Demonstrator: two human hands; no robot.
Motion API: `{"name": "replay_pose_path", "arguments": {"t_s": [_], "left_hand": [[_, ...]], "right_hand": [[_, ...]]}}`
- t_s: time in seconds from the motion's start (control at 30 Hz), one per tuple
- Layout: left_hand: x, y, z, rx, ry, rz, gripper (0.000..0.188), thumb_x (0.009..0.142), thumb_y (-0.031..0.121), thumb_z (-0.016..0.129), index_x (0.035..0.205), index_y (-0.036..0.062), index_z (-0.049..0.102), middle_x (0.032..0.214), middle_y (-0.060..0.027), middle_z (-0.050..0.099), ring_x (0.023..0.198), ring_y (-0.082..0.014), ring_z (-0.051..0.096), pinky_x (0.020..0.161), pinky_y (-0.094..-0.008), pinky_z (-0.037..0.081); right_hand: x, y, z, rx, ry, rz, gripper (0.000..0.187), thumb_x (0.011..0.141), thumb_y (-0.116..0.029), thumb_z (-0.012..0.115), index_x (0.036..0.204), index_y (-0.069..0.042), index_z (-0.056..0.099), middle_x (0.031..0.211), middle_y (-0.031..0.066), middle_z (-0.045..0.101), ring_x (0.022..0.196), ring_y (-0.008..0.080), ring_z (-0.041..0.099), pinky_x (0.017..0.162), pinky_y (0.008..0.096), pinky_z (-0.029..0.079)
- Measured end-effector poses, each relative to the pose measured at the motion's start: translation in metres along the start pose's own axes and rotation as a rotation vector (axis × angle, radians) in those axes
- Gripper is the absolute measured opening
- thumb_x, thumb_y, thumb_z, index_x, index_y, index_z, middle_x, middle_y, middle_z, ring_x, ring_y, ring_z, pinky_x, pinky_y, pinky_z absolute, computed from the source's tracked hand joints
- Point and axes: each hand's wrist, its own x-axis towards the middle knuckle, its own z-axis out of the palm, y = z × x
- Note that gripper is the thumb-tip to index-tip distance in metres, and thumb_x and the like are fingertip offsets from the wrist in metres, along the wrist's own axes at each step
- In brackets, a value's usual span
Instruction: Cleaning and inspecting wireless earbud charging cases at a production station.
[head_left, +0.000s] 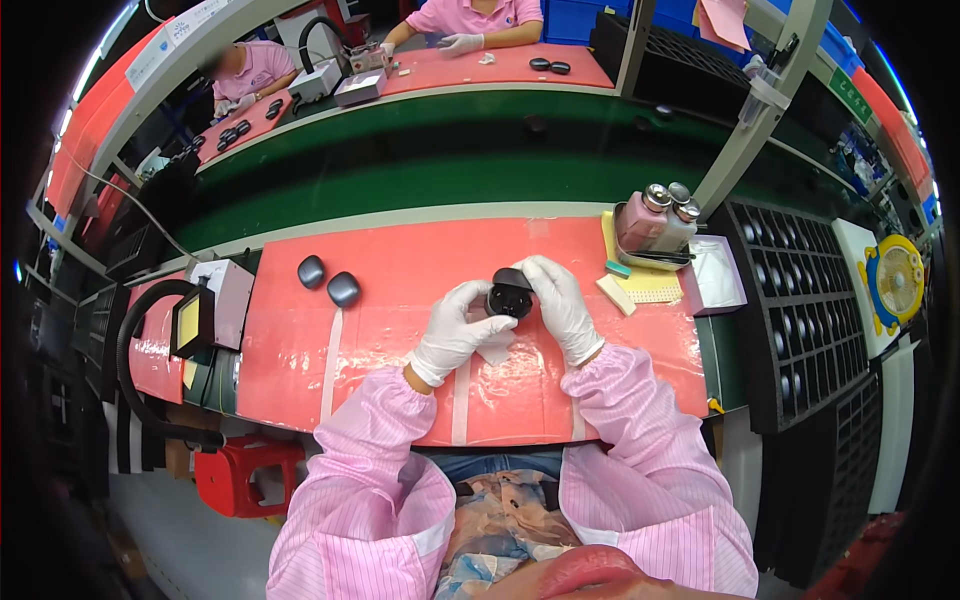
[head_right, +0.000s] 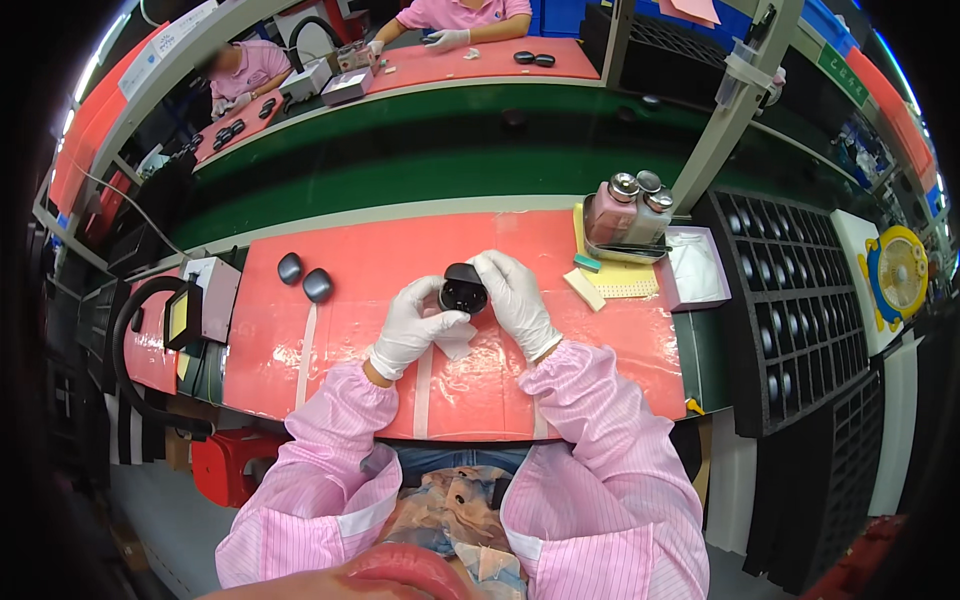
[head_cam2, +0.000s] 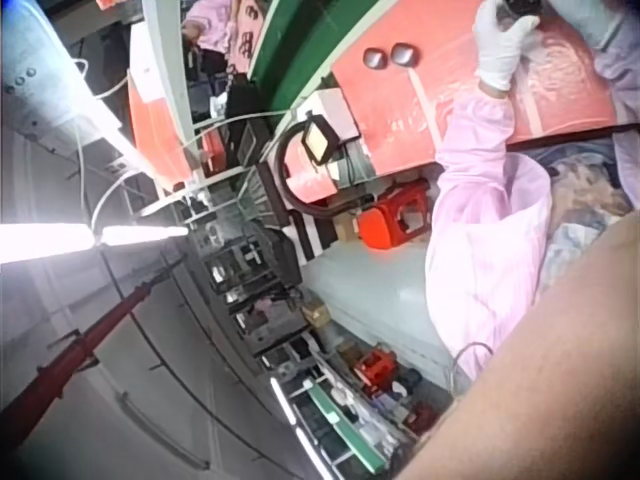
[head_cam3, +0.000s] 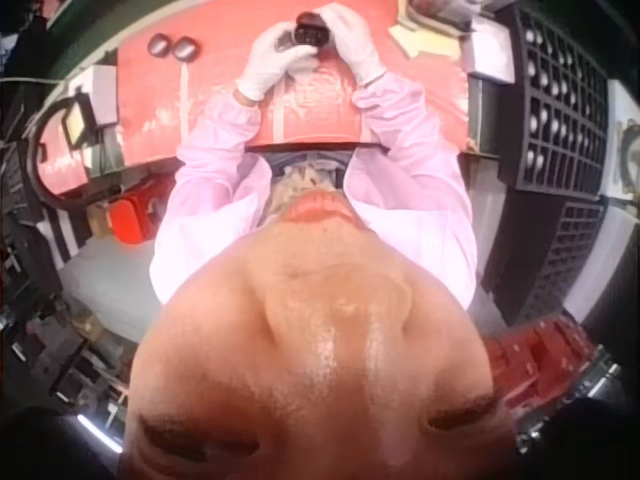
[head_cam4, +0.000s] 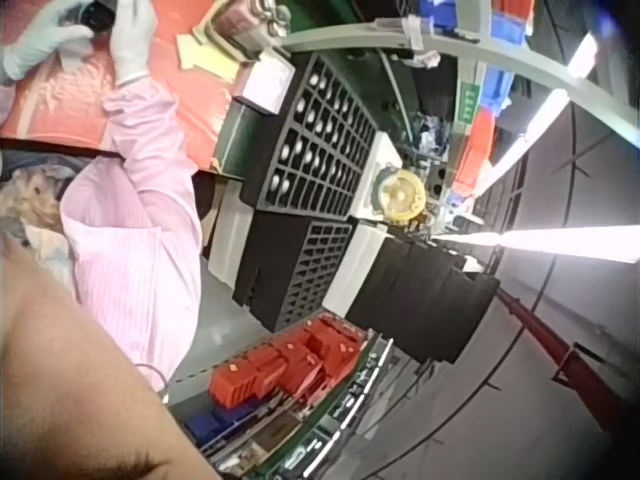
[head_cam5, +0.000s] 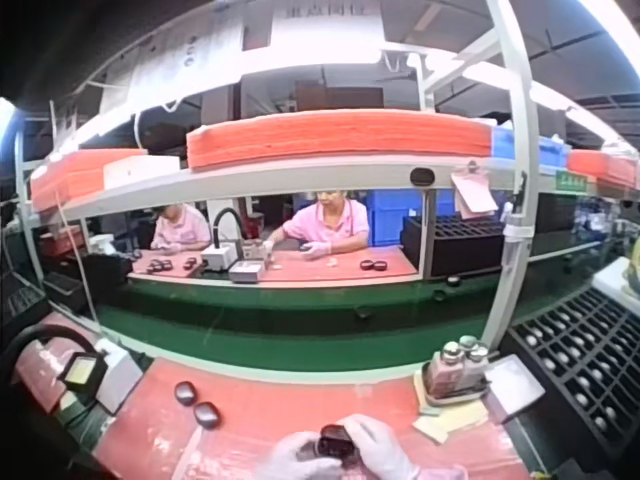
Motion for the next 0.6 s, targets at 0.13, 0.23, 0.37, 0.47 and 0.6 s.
{"name": "replay_pose_path", "arguments": {"t_s": [0.13,0.23,0.37,0.47,0.6], "left_hand": [[-0.001,0.014,-0.003,-0.302,0.081,-0.102,0.027,0.08,0.006,0.074,0.103,0.0012,0.06,0.096,-0.0032,0.063,0.09,-0.0104,0.06,0.081,-0.0269,0.05],[0.001,0.008,-0.002,-0.29,-0.014,-0.133,0.03,0.081,0.006,0.073,0.106,0.0011,0.058,0.096,-0.0032,0.064,0.09,-0.0104,0.06,0.082,-0.0254,0.05],[-0.002,0.01,-0.006,-0.271,-0.004,-0.144,0.03,0.082,0.006,0.073,0.107,0.001,0.058,0.098,-0.005,0.064,0.093,-0.0122,0.061,0.084,-0.0266,0.05],[-0.002,0.014,0.0,-0.352,-0.028,-0.159,0.031,0.082,0.008,0.073,0.107,0.001,0.057,0.098,-0.0061,0.064,0.093,-0.0134,0.062,0.083,-0.0267,0.052],[0.0,0.01,-0.006,-0.36,0.092,-0.183,0.032,0.081,0.009,0.073,0.108,0.0019,0.058,0.098,-0.0047,0.064,0.092,-0.0126,0.061,0.087,-0.0271,0.05]], "right_hand": [[-0.006,-0.013,0.017,-0.249,0.086,-0.296,0.021,0.093,-0.02,0.051,0.098,-0.001,0.059,0.089,0.0038,0.06,0.085,0.0123,0.055,0.079,0.0265,0.045],[-0.003,-0.001,0.005,-0.062,0.03,-0.007,0.02,0.091,-0.018,0.055,0.099,0.0,0.058,0.091,0.0051,0.061,0.088,0.0122,0.056,0.081,0.027,0.046],[-0.005,-0.007,0.013,-0.033,0.034,-0.021,0.022,0.094,-0.021,0.051,0.098,-0.001,0.059,0.091,0.004,0.06,0.085,0.0131,0.056,0.079,0.0269,0.046],[-0.001,-0.007,0.005,0.012,-0.004,-0.03,0.022,0.093,-0.02,0.054,0.099,0.0,0.06,0.092,0.0041,0.061,0.088,0.0141,0.058,0.082,0.029,0.047],[-0.01,-0.012,0.02,-0.146,-0.005,-0.144,0.031,0.091,-0.023,0.061,0.111,-0.001,0.059,0.101,0.0074,0.063,0.092,0.0145,0.062,0.082,0.0282,0.05]]}}
